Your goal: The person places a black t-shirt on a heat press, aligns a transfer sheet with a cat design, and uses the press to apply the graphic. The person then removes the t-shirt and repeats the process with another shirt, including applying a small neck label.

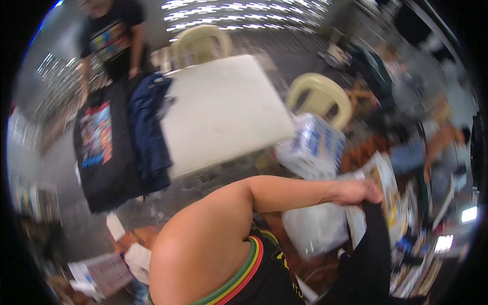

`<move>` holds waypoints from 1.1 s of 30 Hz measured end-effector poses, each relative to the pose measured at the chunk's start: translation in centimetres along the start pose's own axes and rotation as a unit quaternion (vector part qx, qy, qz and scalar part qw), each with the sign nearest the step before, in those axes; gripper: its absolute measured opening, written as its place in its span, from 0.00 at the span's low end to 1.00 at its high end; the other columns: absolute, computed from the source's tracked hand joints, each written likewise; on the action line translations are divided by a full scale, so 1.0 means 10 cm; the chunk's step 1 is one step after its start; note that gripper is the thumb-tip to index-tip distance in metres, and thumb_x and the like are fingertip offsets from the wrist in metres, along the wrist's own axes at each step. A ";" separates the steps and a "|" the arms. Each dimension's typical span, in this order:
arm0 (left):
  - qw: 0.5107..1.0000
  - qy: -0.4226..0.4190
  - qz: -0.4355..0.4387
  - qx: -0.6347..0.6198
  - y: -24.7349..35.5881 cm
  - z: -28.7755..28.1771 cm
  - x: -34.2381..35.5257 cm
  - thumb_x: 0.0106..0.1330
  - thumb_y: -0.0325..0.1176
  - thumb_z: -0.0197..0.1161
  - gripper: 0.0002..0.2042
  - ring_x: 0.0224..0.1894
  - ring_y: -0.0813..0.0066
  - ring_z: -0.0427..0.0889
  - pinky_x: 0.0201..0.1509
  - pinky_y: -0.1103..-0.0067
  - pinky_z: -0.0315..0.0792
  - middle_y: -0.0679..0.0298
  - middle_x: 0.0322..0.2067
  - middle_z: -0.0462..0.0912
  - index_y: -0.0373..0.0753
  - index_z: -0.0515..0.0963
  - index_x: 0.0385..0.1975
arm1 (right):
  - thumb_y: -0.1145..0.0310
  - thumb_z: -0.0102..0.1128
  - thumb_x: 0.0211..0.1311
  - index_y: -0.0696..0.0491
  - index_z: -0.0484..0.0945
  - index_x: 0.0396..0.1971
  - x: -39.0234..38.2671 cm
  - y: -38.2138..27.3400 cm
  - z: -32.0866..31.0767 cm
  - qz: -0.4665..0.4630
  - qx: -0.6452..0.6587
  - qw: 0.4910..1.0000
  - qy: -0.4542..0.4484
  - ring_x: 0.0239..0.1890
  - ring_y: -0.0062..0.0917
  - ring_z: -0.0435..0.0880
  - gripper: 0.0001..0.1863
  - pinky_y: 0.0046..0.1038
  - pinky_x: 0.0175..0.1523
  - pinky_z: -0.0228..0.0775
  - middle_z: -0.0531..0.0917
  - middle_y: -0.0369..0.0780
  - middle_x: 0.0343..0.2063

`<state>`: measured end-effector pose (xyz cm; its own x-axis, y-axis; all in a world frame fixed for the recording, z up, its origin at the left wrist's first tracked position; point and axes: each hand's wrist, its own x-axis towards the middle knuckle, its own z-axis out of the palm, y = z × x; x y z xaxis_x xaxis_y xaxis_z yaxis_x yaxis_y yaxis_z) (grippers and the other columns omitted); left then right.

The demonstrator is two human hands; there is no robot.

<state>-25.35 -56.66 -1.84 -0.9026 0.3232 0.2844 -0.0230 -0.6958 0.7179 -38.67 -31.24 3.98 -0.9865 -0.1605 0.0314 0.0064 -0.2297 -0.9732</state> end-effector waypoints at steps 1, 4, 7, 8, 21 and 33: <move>0.982 0.091 0.111 0.123 0.48 -0.24 -0.16 0.76 0.38 0.63 0.09 0.35 0.88 0.69 0.40 0.83 0.66 0.79 0.29 0.73 0.44 0.77 0.34 | 0.67 0.59 0.73 0.58 0.79 0.51 0.24 -0.22 0.31 -0.019 0.013 0.999 -0.032 0.56 0.32 0.80 0.13 0.34 0.64 0.73 0.83 0.45 0.50; 0.891 0.102 0.424 0.127 2.02 -0.64 -0.80 0.75 0.36 0.64 0.06 0.35 0.89 0.67 0.39 0.83 0.65 0.79 0.30 0.69 0.46 0.74 0.36 | 0.68 0.59 0.73 0.59 0.79 0.52 0.67 -0.99 1.03 -0.077 0.062 0.987 -0.125 0.57 0.33 0.80 0.13 0.35 0.66 0.72 0.83 0.46 0.51; 0.806 0.201 0.503 0.240 3.31 -0.56 -1.71 0.75 0.34 0.61 0.08 0.45 0.74 0.73 0.48 0.71 0.70 0.66 0.45 0.71 0.40 0.74 0.48 | 0.69 0.59 0.73 0.59 0.78 0.53 0.73 -1.55 1.48 -0.117 0.098 0.970 -0.189 0.58 0.34 0.79 0.14 0.35 0.67 0.71 0.83 0.47 0.52; 0.785 0.255 0.513 0.236 3.56 -0.51 -2.04 0.75 0.34 0.60 0.11 0.49 0.69 0.75 0.51 0.67 0.72 0.61 0.50 0.72 0.38 0.74 0.51 | 0.69 0.59 0.73 0.60 0.78 0.53 0.76 -1.54 1.66 -0.108 0.105 0.966 -0.210 0.59 0.35 0.79 0.14 0.35 0.68 0.71 0.83 0.47 0.52; 0.276 0.788 -0.002 0.551 2.11 -1.10 -4.62 0.68 0.41 0.64 0.12 0.35 0.68 0.81 0.36 0.72 0.73 0.62 0.35 0.82 0.37 0.80 0.38 | 0.50 0.69 0.68 0.54 0.74 0.56 0.02 2.78 3.21 0.304 -0.095 0.893 -0.317 0.43 0.27 0.85 0.28 0.33 0.42 0.79 0.84 0.35 0.44; 0.345 0.555 -0.433 0.621 -0.07 -2.45 -3.67 0.74 0.63 0.49 0.36 0.81 0.44 0.42 0.78 0.40 0.40 0.60 0.80 0.50 0.53 0.57 0.78 | 0.52 0.69 0.63 0.55 0.86 0.41 -2.31 3.44 -1.84 0.283 -0.584 0.723 -0.235 0.43 0.42 0.88 0.20 0.41 0.50 0.79 0.89 0.49 0.38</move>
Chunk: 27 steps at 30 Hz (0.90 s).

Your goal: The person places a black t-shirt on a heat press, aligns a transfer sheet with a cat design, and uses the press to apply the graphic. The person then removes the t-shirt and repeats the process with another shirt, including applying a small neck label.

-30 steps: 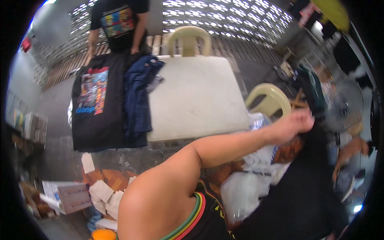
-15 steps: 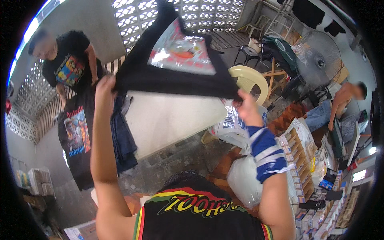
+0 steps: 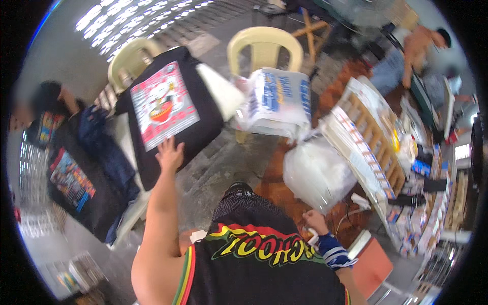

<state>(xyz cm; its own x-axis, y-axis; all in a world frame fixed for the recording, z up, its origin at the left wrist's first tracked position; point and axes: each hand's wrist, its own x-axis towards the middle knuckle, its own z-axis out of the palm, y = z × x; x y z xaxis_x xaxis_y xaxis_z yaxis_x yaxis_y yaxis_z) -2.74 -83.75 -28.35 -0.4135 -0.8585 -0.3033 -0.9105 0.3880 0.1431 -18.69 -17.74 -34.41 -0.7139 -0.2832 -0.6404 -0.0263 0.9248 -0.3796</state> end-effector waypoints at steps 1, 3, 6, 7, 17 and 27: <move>1.000 0.025 -0.013 -0.014 0.01 -0.02 -0.04 0.74 0.61 0.51 0.36 0.81 0.43 0.45 0.78 0.39 0.40 0.57 0.79 0.52 0.50 0.60 0.77 | 0.52 0.66 0.64 0.55 0.87 0.39 -0.19 0.32 0.28 0.016 0.051 0.998 0.038 0.42 0.43 0.88 0.19 0.42 0.49 0.79 0.88 0.50 0.37; 0.997 0.051 -0.035 0.049 0.25 -0.05 -0.12 0.73 0.54 0.55 0.32 0.79 0.42 0.51 0.76 0.38 0.43 0.51 0.76 0.59 0.43 0.67 0.71 | 0.53 0.61 0.67 0.54 0.87 0.38 -0.60 0.90 0.83 0.017 -0.001 1.000 0.001 0.42 0.45 0.88 0.18 0.43 0.49 0.79 0.88 0.50 0.36; 0.970 0.154 0.186 0.041 1.16 0.05 -0.21 0.67 0.39 0.63 0.22 0.71 0.44 0.65 0.74 0.44 0.52 0.46 0.66 0.70 0.35 0.77 0.57 | 0.57 0.51 0.70 0.52 0.86 0.41 -1.22 1.45 1.72 -0.161 0.000 0.986 0.040 0.45 0.49 0.86 0.18 0.45 0.49 0.78 0.88 0.51 0.38; 0.936 0.131 0.324 0.037 1.56 0.14 -0.27 0.64 0.37 0.65 0.22 0.70 0.46 0.66 0.74 0.49 0.55 0.47 0.64 0.72 0.36 0.77 0.57 | 0.57 0.52 0.70 0.52 0.86 0.43 -1.32 1.50 2.03 -0.070 0.103 0.992 0.029 0.45 0.50 0.86 0.17 0.45 0.48 0.78 0.88 0.51 0.39; 0.751 0.003 0.656 0.073 4.53 0.78 0.09 0.69 0.34 0.60 0.20 0.67 0.53 0.73 0.71 0.58 0.67 0.55 0.64 0.75 0.44 0.74 0.62 | 0.53 0.62 0.66 0.55 0.83 0.46 -0.67 0.03 1.12 0.189 0.137 0.972 0.008 0.47 0.52 0.85 0.20 0.49 0.51 0.77 0.86 0.53 0.41; 0.795 0.030 0.606 -0.015 5.15 -0.74 0.73 0.75 0.35 0.50 0.13 0.42 0.42 0.86 0.48 0.55 0.79 0.46 0.38 0.86 0.47 0.80 0.53 | 0.64 0.59 0.68 0.58 0.81 0.46 2.59 -2.97 -1.35 -0.277 0.198 0.919 0.199 0.50 0.48 0.82 0.15 0.44 0.56 0.73 0.84 0.53 0.44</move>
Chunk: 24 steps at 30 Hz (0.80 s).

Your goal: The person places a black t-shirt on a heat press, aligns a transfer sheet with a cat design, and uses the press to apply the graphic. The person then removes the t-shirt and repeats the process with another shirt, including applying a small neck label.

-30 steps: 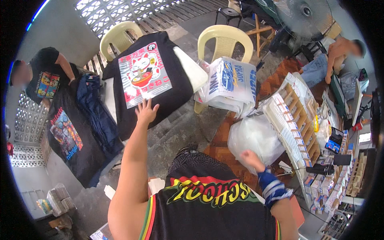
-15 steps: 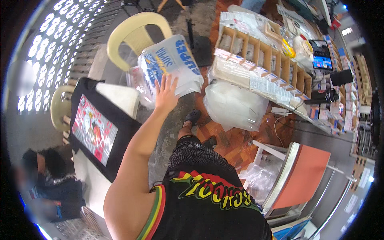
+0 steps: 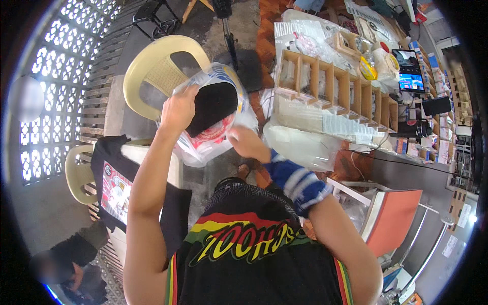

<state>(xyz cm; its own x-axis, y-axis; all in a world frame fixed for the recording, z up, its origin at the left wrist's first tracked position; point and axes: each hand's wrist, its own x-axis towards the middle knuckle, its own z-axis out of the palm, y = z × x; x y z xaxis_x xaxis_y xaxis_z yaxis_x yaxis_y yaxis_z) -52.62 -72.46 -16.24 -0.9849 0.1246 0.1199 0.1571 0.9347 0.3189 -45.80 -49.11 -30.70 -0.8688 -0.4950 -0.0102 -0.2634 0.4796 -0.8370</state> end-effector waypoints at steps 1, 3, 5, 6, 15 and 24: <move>1.000 0.003 0.004 -0.005 -0.01 -0.08 0.02 0.75 0.35 0.50 0.13 0.42 0.41 0.85 0.47 0.54 0.79 0.45 0.36 0.86 0.47 0.80 0.53 | 0.65 0.62 0.64 0.60 0.78 0.51 0.30 -0.07 0.10 0.006 -0.073 0.992 0.098 0.56 0.52 0.77 0.19 0.47 0.61 0.69 0.80 0.56 0.49; 1.000 0.002 0.008 -0.008 -0.01 -0.15 0.03 0.75 0.34 0.51 0.12 0.43 0.42 0.85 0.47 0.54 0.79 0.49 0.41 0.86 0.46 0.80 0.52 | 0.60 0.65 0.63 0.60 0.74 0.60 0.66 -0.06 0.08 0.056 -0.192 0.959 0.199 0.62 0.56 0.72 0.29 0.50 0.67 0.65 0.78 0.58 0.56; 0.999 0.022 0.028 -0.029 -0.01 -0.18 0.00 0.75 0.34 0.52 0.12 0.44 0.43 0.85 0.47 0.54 0.79 0.52 0.44 0.86 0.45 0.80 0.52 | 0.54 0.66 0.64 0.60 0.71 0.64 0.94 0.00 0.10 0.233 -0.227 0.935 0.138 0.63 0.56 0.73 0.35 0.51 0.68 0.64 0.77 0.58 0.59; 0.998 0.034 0.030 -0.040 -0.01 -0.17 -0.02 0.74 0.32 0.53 0.11 0.43 0.45 0.85 0.46 0.55 0.79 0.56 0.45 0.86 0.44 0.80 0.51 | 0.51 0.65 0.64 0.60 0.71 0.64 1.01 0.08 0.09 0.255 -0.179 0.937 0.159 0.64 0.56 0.73 0.36 0.52 0.68 0.64 0.76 0.58 0.61; 0.999 0.003 0.041 -0.023 -0.20 0.05 -0.08 0.72 0.27 0.52 0.13 0.46 0.48 0.86 0.48 0.58 0.81 0.57 0.49 0.86 0.43 0.79 0.52 | 0.62 0.68 0.64 0.46 0.77 0.63 1.30 0.88 0.04 0.033 -0.005 0.992 0.120 0.64 0.42 0.74 0.26 0.43 0.71 0.61 0.80 0.44 0.60; 0.984 0.081 0.154 0.034 0.13 -0.22 0.07 0.62 0.20 0.58 0.18 0.44 0.53 0.87 0.44 0.63 0.82 0.56 0.44 0.86 0.41 0.81 0.52 | 0.79 0.66 0.55 0.56 0.80 0.49 -0.46 -0.47 -0.77 0.363 0.580 0.729 -0.017 0.40 0.28 0.85 0.19 0.29 0.42 0.79 0.84 0.38 0.40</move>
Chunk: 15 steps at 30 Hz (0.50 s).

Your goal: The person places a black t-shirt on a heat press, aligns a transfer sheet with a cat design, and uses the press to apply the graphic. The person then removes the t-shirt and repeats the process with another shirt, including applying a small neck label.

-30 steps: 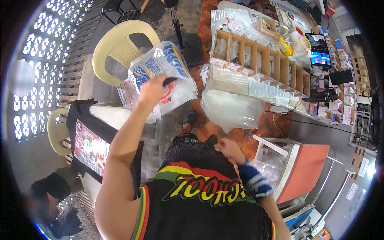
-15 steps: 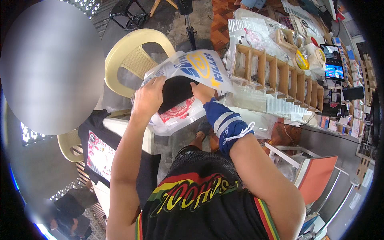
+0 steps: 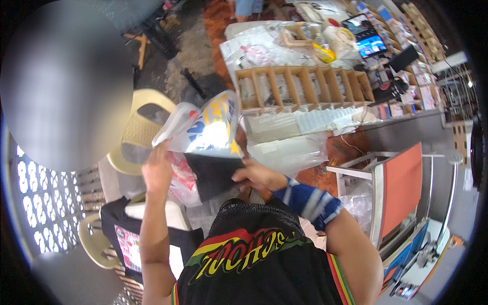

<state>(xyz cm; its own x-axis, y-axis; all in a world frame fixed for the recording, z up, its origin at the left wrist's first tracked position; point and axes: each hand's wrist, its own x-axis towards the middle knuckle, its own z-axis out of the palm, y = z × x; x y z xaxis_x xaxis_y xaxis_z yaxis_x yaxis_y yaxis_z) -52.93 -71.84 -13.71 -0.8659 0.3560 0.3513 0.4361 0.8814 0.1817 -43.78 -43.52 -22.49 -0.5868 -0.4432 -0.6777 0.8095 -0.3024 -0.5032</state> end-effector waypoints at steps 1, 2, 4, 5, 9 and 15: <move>0.999 0.028 0.029 0.012 0.07 -0.13 0.14 0.61 0.20 0.59 0.18 0.43 0.54 0.88 0.43 0.64 0.82 0.56 0.43 0.87 0.41 0.81 0.51 | 0.81 0.65 0.55 0.57 0.79 0.55 -0.33 -0.02 -0.12 0.025 -0.135 0.989 0.062 0.41 0.28 0.85 0.24 0.28 0.43 0.80 0.84 0.37 0.44; 0.998 0.033 0.049 0.004 0.16 -0.25 0.32 0.60 0.19 0.59 0.19 0.43 0.54 0.88 0.42 0.64 0.82 0.56 0.42 0.87 0.41 0.81 0.51 | 0.81 0.65 0.55 0.58 0.78 0.57 -0.70 0.03 -0.22 -0.019 -0.060 0.998 0.017 0.44 0.26 0.84 0.26 0.27 0.46 0.79 0.84 0.37 0.46; 0.995 0.046 0.087 -0.009 0.34 -0.50 0.79 0.59 0.18 0.60 0.20 0.43 0.54 0.88 0.40 0.66 0.82 0.56 0.41 0.87 0.41 0.81 0.52 | 0.81 0.65 0.54 0.59 0.79 0.59 -1.36 0.18 -0.40 -0.107 -0.068 0.992 0.023 0.47 0.24 0.83 0.28 0.27 0.53 0.77 0.85 0.37 0.49; 0.988 0.039 0.139 -0.057 0.48 -0.62 1.06 0.60 0.17 0.59 0.18 0.43 0.52 0.87 0.42 0.65 0.82 0.54 0.41 0.86 0.39 0.81 0.50 | 0.81 0.65 0.54 0.59 0.80 0.58 -1.61 0.27 -0.48 -0.182 -0.135 0.974 0.024 0.49 0.24 0.83 0.27 0.27 0.57 0.75 0.85 0.36 0.49; 0.929 -0.010 0.265 -0.259 1.20 -0.91 2.38 0.66 0.24 0.55 0.10 0.38 0.53 0.86 0.42 0.68 0.78 0.52 0.34 0.86 0.34 0.81 0.42 | 0.80 0.65 0.54 0.60 0.82 0.54 -2.34 0.74 -0.58 -0.154 -0.102 0.963 0.197 0.49 0.23 0.83 0.23 0.28 0.60 0.72 0.87 0.35 0.46; 0.884 -0.208 0.072 -0.412 1.59 0.82 4.35 0.72 0.34 0.58 0.12 0.27 0.68 0.80 0.34 0.68 0.75 0.63 0.26 0.83 0.34 0.86 0.39 | 0.78 0.65 0.54 0.62 0.81 0.53 -2.96 1.55 -0.20 -0.272 0.057 0.862 0.424 0.48 0.23 0.84 0.23 0.28 0.58 0.75 0.87 0.37 0.46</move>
<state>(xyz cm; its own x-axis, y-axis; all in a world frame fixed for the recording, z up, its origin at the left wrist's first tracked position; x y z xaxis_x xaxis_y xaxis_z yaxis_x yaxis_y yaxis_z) -85.63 -39.79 -3.10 -0.7275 0.6804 0.0884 0.4316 0.3535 0.8299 -13.85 -33.38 -11.33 -0.6433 0.5525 -0.5300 0.3781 -0.3728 -0.8474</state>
